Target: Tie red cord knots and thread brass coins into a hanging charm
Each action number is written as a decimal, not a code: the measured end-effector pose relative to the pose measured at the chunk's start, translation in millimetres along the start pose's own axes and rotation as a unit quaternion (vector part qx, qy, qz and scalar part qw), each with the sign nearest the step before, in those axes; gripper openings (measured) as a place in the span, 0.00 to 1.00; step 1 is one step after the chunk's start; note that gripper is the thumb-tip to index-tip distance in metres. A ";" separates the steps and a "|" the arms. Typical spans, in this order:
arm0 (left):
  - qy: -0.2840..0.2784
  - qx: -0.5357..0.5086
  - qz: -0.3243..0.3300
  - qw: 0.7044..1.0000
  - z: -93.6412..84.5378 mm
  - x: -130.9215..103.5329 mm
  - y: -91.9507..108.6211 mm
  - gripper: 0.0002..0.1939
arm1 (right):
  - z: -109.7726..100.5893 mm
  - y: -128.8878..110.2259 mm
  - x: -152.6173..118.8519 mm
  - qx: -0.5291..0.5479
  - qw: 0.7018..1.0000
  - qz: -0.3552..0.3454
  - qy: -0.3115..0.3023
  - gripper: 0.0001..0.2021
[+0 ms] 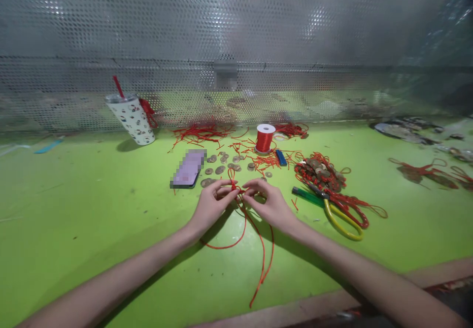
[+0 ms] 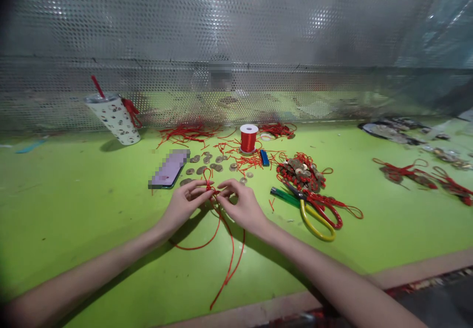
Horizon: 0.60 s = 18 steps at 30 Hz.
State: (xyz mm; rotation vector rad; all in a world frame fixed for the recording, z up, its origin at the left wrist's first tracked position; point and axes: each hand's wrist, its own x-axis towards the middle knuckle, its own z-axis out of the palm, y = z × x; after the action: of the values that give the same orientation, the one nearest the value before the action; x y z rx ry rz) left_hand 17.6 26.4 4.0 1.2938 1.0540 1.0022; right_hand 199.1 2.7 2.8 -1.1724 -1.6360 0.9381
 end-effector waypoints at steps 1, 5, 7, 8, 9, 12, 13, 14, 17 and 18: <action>0.002 -0.001 0.003 1.000 0.4 -0.3 0.8 0.21 | 0.1 1.0 0.4 0.004 1.000 0.008 0.001 0.08; 0.005 0.005 0.009 1.000 0.5 -1.3 2.9 0.19 | -1.1 3.4 3.1 0.001 1.000 0.021 -0.003 0.10; 0.004 0.011 0.010 1.000 0.0 -1.4 3.2 0.18 | -1.5 4.6 4.0 -0.010 1.000 0.008 -0.005 0.07; 0.005 0.014 0.012 1.000 -0.1 -1.4 3.1 0.17 | -1.5 5.4 4.1 -0.019 1.000 -0.001 -0.006 0.06; 0.007 0.017 0.015 1.000 -0.2 -1.3 3.1 0.15 | -1.3 6.2 4.0 -0.031 0.999 -0.013 -0.007 0.06; 0.012 0.025 0.024 0.999 0.3 -1.2 2.8 0.12 | -1.1 9.0 3.1 -0.089 0.994 -0.058 -0.002 0.06; 0.014 0.028 0.026 0.999 0.5 -1.2 2.9 0.11 | -1.2 9.8 2.7 -0.111 0.991 -0.074 0.003 0.05; 0.015 0.029 0.027 0.999 0.7 -1.2 3.1 0.12 | -1.5 10.4 2.4 -0.131 0.987 -0.089 0.008 0.05; 0.011 0.032 0.021 0.999 0.8 -1.0 3.8 0.13 | -3.1 11.2 1.5 -0.173 0.977 -0.124 0.020 0.04; 0.010 0.033 0.021 0.999 0.7 -1.0 4.1 0.14 | -3.8 11.3 1.3 -0.182 0.974 -0.132 0.020 0.04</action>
State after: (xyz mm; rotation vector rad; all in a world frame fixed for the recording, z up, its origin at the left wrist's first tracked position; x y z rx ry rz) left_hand 18.1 25.4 8.2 1.3669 1.0863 1.0220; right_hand 205.7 7.2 -6.1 -1.1634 -1.9267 0.4548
